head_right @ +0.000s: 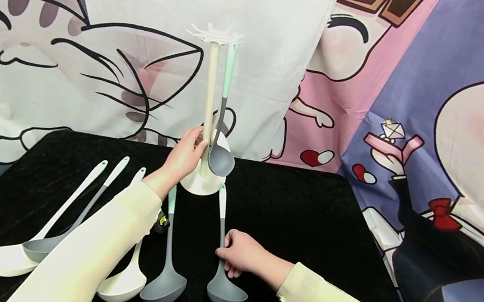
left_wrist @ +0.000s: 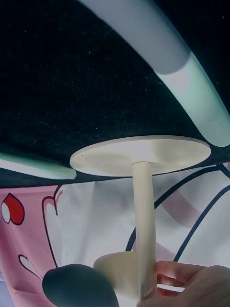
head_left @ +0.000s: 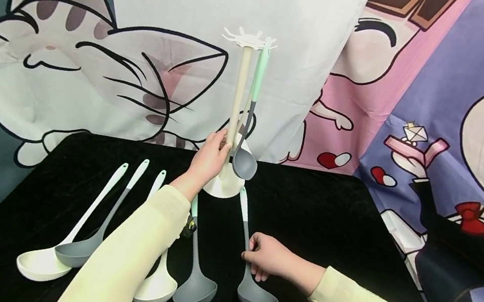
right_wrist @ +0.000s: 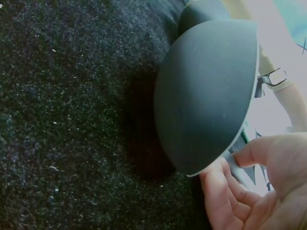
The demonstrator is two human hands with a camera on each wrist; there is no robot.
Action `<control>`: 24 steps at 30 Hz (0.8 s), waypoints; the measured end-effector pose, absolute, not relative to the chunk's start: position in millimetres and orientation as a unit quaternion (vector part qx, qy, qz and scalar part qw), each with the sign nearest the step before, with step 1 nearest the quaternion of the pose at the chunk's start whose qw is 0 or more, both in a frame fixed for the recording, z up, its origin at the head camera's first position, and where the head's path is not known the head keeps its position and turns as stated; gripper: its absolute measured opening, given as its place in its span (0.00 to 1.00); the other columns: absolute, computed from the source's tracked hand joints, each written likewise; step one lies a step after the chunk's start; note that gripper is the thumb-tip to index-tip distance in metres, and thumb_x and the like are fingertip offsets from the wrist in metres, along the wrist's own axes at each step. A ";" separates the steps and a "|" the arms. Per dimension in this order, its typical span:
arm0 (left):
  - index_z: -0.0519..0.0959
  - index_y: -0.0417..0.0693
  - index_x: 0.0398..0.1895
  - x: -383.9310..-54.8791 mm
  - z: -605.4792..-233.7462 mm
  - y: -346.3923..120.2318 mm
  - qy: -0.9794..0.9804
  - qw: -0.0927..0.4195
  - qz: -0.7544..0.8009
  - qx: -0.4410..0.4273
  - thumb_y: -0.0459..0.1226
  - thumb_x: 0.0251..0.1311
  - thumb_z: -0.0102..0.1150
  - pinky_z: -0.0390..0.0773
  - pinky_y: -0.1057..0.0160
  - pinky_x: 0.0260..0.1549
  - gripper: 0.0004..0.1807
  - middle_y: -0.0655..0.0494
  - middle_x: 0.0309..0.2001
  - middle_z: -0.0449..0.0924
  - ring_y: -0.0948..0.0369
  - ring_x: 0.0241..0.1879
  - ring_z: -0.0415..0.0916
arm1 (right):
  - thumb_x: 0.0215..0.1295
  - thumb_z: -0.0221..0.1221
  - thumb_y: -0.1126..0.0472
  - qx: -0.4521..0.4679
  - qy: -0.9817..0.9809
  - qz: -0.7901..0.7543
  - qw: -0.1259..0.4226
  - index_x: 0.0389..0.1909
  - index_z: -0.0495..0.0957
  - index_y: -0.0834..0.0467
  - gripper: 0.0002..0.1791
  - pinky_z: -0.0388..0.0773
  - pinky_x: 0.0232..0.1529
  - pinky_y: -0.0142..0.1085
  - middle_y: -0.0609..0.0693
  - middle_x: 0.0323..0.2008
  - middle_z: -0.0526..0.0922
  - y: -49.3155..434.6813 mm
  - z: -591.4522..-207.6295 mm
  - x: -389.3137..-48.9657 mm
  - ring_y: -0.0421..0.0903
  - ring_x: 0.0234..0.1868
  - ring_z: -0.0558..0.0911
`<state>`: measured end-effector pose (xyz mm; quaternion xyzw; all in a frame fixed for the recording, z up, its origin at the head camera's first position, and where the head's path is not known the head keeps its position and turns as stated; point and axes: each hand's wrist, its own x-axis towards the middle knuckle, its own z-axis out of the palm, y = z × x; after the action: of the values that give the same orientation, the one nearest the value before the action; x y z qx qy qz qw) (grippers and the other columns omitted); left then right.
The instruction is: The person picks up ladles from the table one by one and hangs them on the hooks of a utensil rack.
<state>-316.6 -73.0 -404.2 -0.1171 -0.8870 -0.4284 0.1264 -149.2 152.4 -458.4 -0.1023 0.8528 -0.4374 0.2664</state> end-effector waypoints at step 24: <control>0.63 0.57 0.72 -316.5 -405.8 -72.9 -0.885 0.128 -0.432 -0.116 0.47 0.76 0.46 0.77 0.50 0.50 0.24 0.52 0.57 0.69 0.55 0.57 0.76 | 0.68 0.59 0.62 -0.128 0.871 -0.444 0.165 0.35 0.68 0.60 0.09 0.79 0.16 0.40 0.50 0.16 0.79 171.0 -458.2 -146.0 0.47 0.15 0.81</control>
<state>-316.5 -72.9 -405.8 -0.1160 -0.8854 -0.4315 0.1279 -146.0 171.0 -458.2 -0.1281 0.8712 -0.4441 0.1654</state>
